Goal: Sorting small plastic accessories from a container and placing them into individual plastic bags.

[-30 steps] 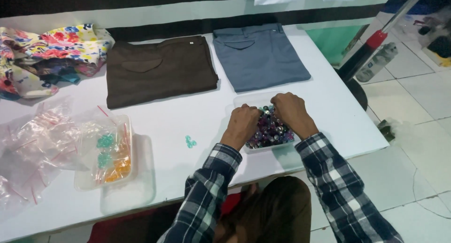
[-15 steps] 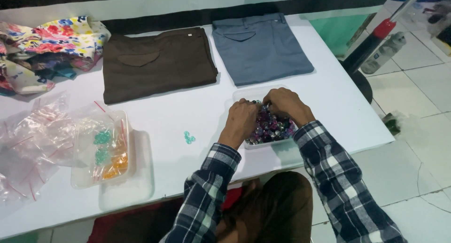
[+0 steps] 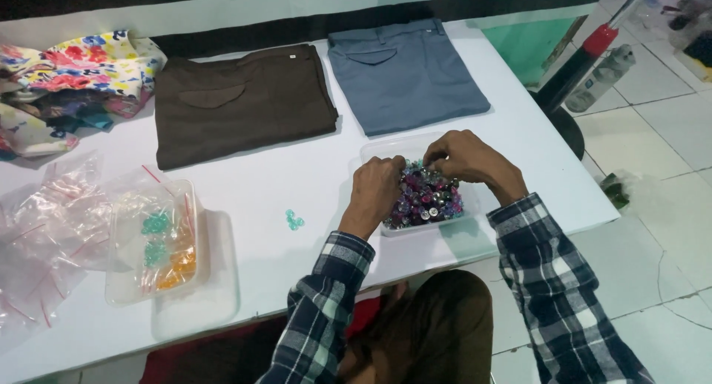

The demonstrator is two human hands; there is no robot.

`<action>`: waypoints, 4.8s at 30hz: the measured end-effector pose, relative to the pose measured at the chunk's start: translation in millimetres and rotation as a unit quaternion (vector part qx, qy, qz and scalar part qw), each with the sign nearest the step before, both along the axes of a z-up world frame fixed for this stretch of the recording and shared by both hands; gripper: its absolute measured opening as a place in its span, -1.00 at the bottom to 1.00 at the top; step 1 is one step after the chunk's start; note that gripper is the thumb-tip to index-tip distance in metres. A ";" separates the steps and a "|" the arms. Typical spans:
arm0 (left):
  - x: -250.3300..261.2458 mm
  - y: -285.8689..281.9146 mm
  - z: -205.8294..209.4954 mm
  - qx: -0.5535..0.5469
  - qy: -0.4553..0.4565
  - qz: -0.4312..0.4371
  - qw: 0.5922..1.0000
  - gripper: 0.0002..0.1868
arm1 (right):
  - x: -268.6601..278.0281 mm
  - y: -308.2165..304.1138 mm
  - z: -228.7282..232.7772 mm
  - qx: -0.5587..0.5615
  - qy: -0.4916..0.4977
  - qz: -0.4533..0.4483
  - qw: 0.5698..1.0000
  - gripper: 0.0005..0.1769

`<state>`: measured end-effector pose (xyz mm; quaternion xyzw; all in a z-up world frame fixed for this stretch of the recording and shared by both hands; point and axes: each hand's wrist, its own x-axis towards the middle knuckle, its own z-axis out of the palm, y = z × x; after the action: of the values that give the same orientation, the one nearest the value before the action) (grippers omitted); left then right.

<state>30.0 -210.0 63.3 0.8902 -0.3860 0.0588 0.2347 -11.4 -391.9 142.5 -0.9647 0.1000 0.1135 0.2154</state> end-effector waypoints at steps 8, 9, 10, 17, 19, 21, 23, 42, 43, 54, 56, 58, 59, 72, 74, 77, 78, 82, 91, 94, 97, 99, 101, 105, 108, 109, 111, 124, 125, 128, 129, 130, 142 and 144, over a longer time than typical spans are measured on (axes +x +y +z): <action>1.7 -3.3 -8.4 0.005 -0.033 0.008 0.999 -0.78 | 2.6 9.9 -1.1 -0.106 0.020 0.008 0.994 -0.56; 1.1 -2.9 -8.4 0.011 -0.036 0.005 0.999 -0.77 | 5.3 8.2 -6.1 -0.138 0.021 0.013 0.990 -0.58; 3.4 -4.6 -12.7 0.010 -0.036 0.007 0.999 -0.77 | 10.2 7.7 -12.6 -0.139 0.021 0.015 0.990 -0.58; -1.2 -3.3 1.4 0.007 -0.011 0.005 1.000 -0.67 | 40.3 11.1 -54.5 -0.147 -0.019 0.036 0.988 -0.68; -6.0 -0.7 10.7 -0.002 0.008 0.006 1.000 -0.62 | 40.3 12.9 -59.7 -0.137 -0.024 0.038 0.990 -0.69; -6.5 -0.8 15.5 -0.014 0.036 0.006 0.999 -0.55 | 41.7 9.6 -66.7 -0.114 0.016 0.031 0.993 -0.62; -2.3 -1.5 9.3 -0.005 0.034 0.001 0.999 -0.54 | 26.7 20.5 -39.3 -0.111 0.034 0.042 0.992 -0.62; 9.6 -14.7 -25.0 0.017 -0.019 0.002 1.000 -0.82 | 21.1 4.3 -41.8 -0.178 -0.033 0.052 0.982 -0.64; 6.6 -14.0 -21.8 0.018 -0.020 0.001 1.000 -0.82 | 27.1 3.0 -56.3 -0.177 -0.034 0.051 0.982 -0.64; 0.1 -6.3 4.1 0.015 0.041 0.015 0.999 -0.57 | 27.7 18.9 -58.6 -0.204 -0.072 0.090 0.972 -0.74; 8.2 -10.7 0.5 0.006 0.057 0.026 0.998 -0.56 | 17.8 21.5 -38.2 -0.168 -0.067 0.069 0.981 -0.74; 13.2 -12.4 1.9 -0.004 0.073 0.036 0.997 -0.54 | 6.6 23.1 -21.3 -0.133 -0.062 0.047 0.988 -0.73; 14.4 -12.1 5.5 -0.046 0.105 0.025 0.993 -0.58 | 0.5 23.1 -14.1 -0.020 -0.088 0.032 0.995 -0.75; 14.4 -14.0 -5.0 -0.084 0.068 0.013 0.994 -0.68 | 22.9 -10.5 -75.8 0.194 -0.111 -0.025 0.975 -0.72; 13.7 -14.1 -4.4 -0.089 0.065 0.011 0.994 -0.69 | 23.3 -10.1 -78.1 0.181 -0.119 -0.027 0.976 -0.74; 13.9 -13.4 -10.2 -0.095 0.058 0.015 0.994 -0.71 | 10.6 3.1 -61.5 0.162 -0.130 -0.037 0.978 -0.78; 16.9 -14.0 -10.5 -0.099 0.049 0.024 0.994 -0.72 | 7.4 8.7 -49.2 0.151 -0.136 -0.041 0.978 -0.80; 16.7 -16.2 -13.8 -0.126 0.055 0.021 0.990 -0.73 | 15.5 9.6 -56.0 0.085 -0.147 -0.020 0.985 -0.76; 13.9 -17.0 -12.9 -0.096 0.051 0.043 0.993 -0.75 | 45.9 1.8 -101.8 -0.184 -0.124 0.068 0.973 -0.78; 13.2 -14.0 -6.9 -0.093 0.049 0.048 0.993 -0.75 | 35.0 9.9 -80.5 -0.192 -0.109 0.088 0.971 -0.81; 13.2 -14.0 -6.3 -0.098 0.082 0.050 0.991 -0.68 | 20.7 13.6 -57.4 -0.094 -0.112 0.053 0.988 -0.71; 17.5 -17.9 -15.3 -0.110 0.078 0.056 0.989 -0.66 | 8.1 20.4 -32.9 0.069 -0.128 0.032 0.989 -0.63; 9.0 -13.5 -1.6 -0.108 0.076 0.044 0.990 -0.60 | 7.0 16.6 -29.9 0.105 -0.137 0.018 0.985 -0.61; -0.6 -8.9 17.2 -0.094 0.097 0.018 0.991 -0.47 | 3.0 11.1 -26.5 0.217 -0.123 -0.035 0.968 -0.62; 8.3 -15.6 -1.7 -0.130 0.079 0.016 0.988 -0.65 | 19.1 -14.0 -62.0 0.262 -0.112 -0.043 0.957 -0.69; 12.7 -17.1 -7.5 -0.130 0.079 0.015 0.988 -0.65 | 16.7 -13.1 -59.6 0.262 -0.114 -0.044 0.957 -0.69; 19.6 -18.1 -20.7 -0.134 0.075 0.006 0.988 -0.70 | 11.0 -9.6 -56.5 0.289 -0.100 -0.045 0.951 -0.72; 14.9 -19.1 -17.9 -0.185 0.045 -0.025 0.981 -0.80 | 7.5 7.2 -35.4 0.263 -0.095 -0.057 0.959 -0.74; 17.0 -19.9 -21.7 -0.174 0.048 -0.024 0.983 -0.79 | 6.4 8.4 -32.3 0.245 -0.097 -0.058 0.963 -0.75; 16.3 -17.0 -18.6 -0.156 0.064 -0.013 0.986 -0.79 | 2.6 16.2 -24.8 0.210 -0.093 -0.052 0.972 -0.75; 15.3 -15.5 -14.8 -0.150 0.075 -0.005 0.986 -0.80 | 1.5 19.3 -22.1 0.192 -0.091 -0.044 0.976 -0.74; 15.0 -15.8 -15.1 -0.150 0.076 -0.005 0.986 -0.80 | 1.5 19.0 -21.5 0.191 -0.090 -0.045 0.976 -0.74; 13.6 -16.1 -16.9 -0.186 0.095 0.029 0.977 -0.77 | 33.4 10.7 -77.8 -0.252 -0.116 0.078 0.958 -0.78; 12.6 -16.1 -16.9 -0.183 0.081 0.031 0.979 -0.78 | 25.8 8.7 -68.7 -0.233 -0.119 0.076 0.962 -0.77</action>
<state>42.6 -226.1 46.3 0.8455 -0.3202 0.0638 0.4225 14.4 -383.2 73.8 -0.9996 0.0234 -0.0120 -0.0140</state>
